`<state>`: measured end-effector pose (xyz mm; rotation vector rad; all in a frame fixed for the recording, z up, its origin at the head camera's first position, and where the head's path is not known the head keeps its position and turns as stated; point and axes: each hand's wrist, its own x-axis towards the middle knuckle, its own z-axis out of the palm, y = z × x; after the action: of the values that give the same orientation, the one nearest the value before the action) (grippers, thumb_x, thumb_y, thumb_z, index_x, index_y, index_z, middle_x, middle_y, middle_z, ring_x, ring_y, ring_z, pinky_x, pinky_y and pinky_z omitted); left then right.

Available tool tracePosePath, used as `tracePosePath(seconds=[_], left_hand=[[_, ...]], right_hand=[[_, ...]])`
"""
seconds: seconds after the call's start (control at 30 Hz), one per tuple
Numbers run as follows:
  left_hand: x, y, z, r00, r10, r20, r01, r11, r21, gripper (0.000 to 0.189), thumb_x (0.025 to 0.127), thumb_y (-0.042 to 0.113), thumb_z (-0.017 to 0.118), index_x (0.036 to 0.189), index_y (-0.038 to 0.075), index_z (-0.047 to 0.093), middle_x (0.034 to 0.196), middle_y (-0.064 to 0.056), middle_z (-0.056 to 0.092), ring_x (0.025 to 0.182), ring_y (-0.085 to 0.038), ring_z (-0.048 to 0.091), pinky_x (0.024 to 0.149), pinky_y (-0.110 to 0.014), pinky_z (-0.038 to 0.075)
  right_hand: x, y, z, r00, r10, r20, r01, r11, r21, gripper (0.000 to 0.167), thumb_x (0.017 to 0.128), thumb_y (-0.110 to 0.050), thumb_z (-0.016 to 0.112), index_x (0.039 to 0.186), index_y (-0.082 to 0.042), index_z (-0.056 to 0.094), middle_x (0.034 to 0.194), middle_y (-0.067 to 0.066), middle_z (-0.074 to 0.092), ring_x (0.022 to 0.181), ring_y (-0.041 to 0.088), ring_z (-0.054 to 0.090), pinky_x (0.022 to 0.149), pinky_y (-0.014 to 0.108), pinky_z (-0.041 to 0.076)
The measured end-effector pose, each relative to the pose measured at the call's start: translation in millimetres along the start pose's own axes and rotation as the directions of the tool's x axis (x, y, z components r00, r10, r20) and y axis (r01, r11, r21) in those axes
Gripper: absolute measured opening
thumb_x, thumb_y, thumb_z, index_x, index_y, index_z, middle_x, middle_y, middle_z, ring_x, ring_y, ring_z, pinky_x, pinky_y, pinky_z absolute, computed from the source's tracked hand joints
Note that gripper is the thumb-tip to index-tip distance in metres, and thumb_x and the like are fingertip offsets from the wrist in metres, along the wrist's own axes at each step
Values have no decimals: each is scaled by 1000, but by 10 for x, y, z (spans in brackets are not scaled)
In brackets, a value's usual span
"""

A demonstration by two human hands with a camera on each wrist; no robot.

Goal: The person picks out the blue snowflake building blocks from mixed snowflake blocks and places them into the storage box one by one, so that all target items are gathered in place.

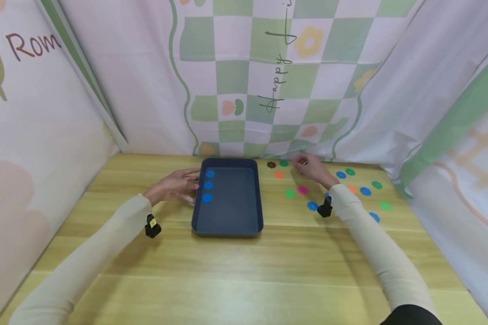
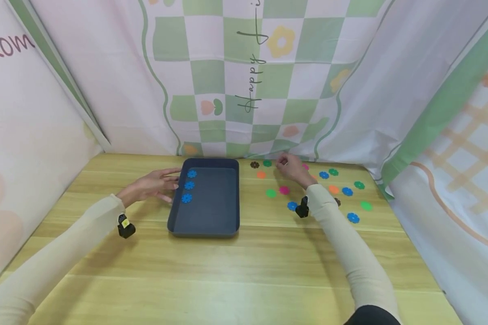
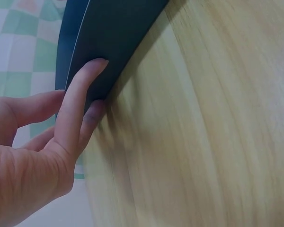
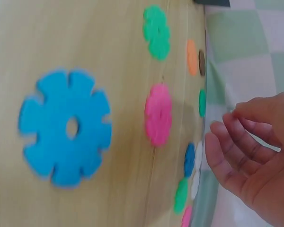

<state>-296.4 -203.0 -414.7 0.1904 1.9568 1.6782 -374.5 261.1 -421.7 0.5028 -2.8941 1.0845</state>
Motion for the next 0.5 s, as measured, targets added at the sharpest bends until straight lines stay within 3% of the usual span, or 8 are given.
tracePosePath(seconds=[0.1,0.2,0.33,0.5], left_hand=[[3,-1,3,1000,11,-1,-11,1000,10,76,106,-3,51,169,7,9,171,-29,14,144,-52,43,76,-32,68],[-6,0,8,1000,6,-12,-5,1000,26,77,105,-5,51,169,6,9,171,-29,15,144,-52,44,75,-32,68],[-17,5,16,1000,-4,-26,5,999,37,77,105,-6,52,169,6,10,171,-29,15,146,-50,42,74,-33,68],[-5,18,20,1000,-4,-18,4,1000,26,78,105,-6,51,169,6,9,171,-29,14,146,-51,41,74,-33,68]], right_hand=[[-41,73,-61,1000,4,-27,-5,1000,-14,18,103,-4,60,110,12,67,105,29,69,92,39,68,69,26,60],[-95,144,-95,999,21,-26,-21,1000,-12,20,104,-4,60,113,12,66,111,30,69,101,40,66,78,32,61],[-152,237,-117,996,89,-30,-89,996,12,24,105,-5,59,120,13,63,120,32,65,112,42,62,95,45,60],[-154,295,-189,987,156,-44,-155,988,27,30,103,-4,62,125,16,58,124,35,61,116,45,59,103,54,56]])
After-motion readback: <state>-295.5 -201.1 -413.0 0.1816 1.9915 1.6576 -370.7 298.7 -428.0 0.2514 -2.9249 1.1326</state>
